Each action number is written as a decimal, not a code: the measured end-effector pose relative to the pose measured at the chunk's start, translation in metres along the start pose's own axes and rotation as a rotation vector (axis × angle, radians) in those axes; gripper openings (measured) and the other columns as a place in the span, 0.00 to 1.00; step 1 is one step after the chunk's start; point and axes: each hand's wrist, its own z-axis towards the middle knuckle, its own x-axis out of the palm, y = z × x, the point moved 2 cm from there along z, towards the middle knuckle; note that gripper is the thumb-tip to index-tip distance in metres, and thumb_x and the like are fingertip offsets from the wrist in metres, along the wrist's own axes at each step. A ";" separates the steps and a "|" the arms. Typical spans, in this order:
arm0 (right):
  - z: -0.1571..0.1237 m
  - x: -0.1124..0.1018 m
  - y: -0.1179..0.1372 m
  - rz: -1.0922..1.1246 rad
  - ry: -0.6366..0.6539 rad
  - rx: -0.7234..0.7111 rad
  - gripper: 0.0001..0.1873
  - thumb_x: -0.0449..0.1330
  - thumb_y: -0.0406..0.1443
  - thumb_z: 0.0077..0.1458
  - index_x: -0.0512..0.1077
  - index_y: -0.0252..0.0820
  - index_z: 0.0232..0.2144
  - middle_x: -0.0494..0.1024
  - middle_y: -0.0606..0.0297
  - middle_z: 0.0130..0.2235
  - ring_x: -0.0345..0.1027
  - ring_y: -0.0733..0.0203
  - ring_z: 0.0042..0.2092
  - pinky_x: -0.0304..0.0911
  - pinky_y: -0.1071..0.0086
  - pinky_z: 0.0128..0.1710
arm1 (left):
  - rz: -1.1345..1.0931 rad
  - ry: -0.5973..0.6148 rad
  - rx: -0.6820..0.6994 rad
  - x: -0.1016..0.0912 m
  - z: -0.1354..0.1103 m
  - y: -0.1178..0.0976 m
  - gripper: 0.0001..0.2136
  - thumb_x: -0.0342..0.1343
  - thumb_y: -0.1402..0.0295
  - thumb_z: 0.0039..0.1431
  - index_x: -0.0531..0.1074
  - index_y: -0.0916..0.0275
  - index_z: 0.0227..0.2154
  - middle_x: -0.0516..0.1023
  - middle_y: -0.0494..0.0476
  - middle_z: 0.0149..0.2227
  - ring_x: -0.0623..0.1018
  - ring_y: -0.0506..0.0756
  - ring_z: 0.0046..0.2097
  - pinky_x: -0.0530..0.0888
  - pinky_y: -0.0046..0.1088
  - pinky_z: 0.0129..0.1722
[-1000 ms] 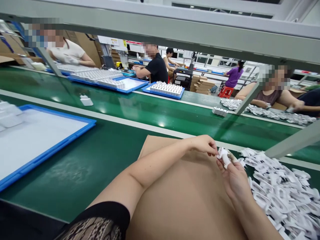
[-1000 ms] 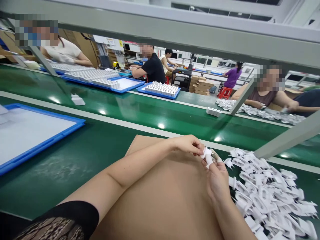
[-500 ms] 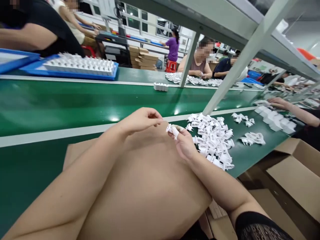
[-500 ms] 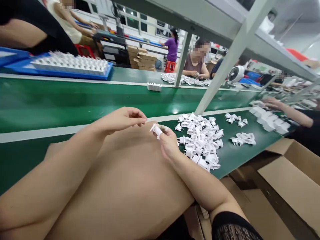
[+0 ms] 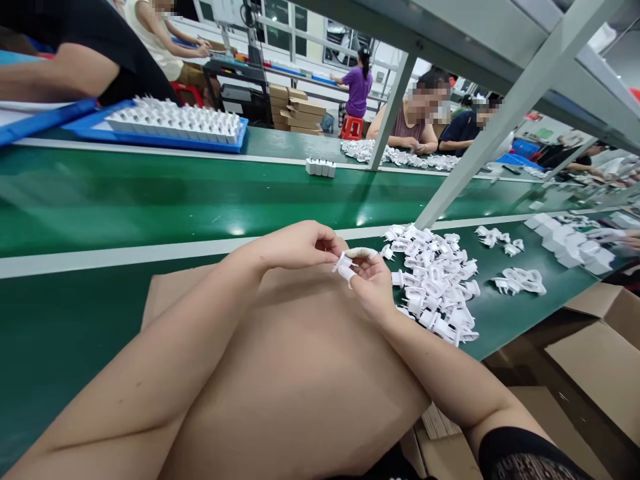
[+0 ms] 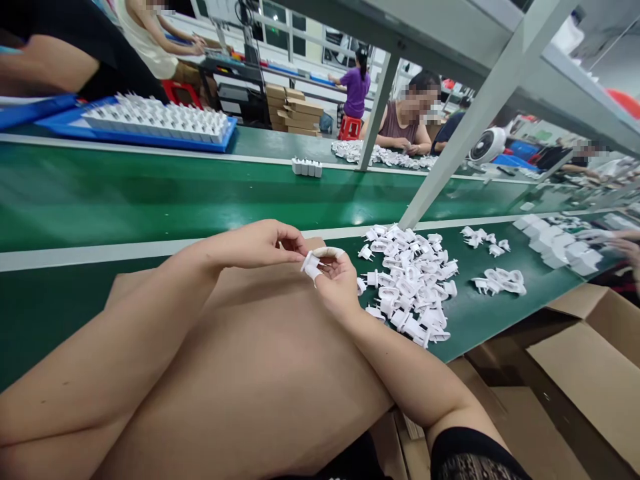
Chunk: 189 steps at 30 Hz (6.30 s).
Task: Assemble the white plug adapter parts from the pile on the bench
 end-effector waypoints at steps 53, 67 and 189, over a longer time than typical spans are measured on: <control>-0.006 0.000 -0.024 -0.960 0.605 -0.236 0.20 0.56 0.37 0.58 0.74 0.46 0.53 0.76 0.60 0.38 0.70 0.50 0.41 0.63 0.59 0.40 | 0.616 -0.316 0.002 0.032 0.044 0.088 0.23 0.46 0.56 0.74 0.81 0.63 0.35 0.83 0.63 0.40 0.78 0.60 0.45 0.68 0.35 0.38; -0.006 -0.002 -0.022 -1.093 0.653 -0.193 0.16 0.52 0.41 0.64 0.72 0.47 0.50 0.76 0.59 0.42 0.71 0.50 0.45 0.66 0.59 0.42 | 0.566 -0.270 -0.109 0.031 0.046 0.091 0.20 0.47 0.56 0.72 0.80 0.60 0.34 0.84 0.59 0.42 0.80 0.59 0.43 0.66 0.31 0.33; -0.009 0.001 -0.019 -1.137 0.677 -0.203 0.13 0.53 0.36 0.61 0.74 0.46 0.44 0.71 0.61 0.39 0.69 0.54 0.40 0.62 0.62 0.37 | 0.558 -0.287 -0.100 0.032 0.043 0.092 0.19 0.49 0.56 0.69 0.76 0.61 0.27 0.82 0.58 0.37 0.78 0.58 0.39 0.63 0.33 0.32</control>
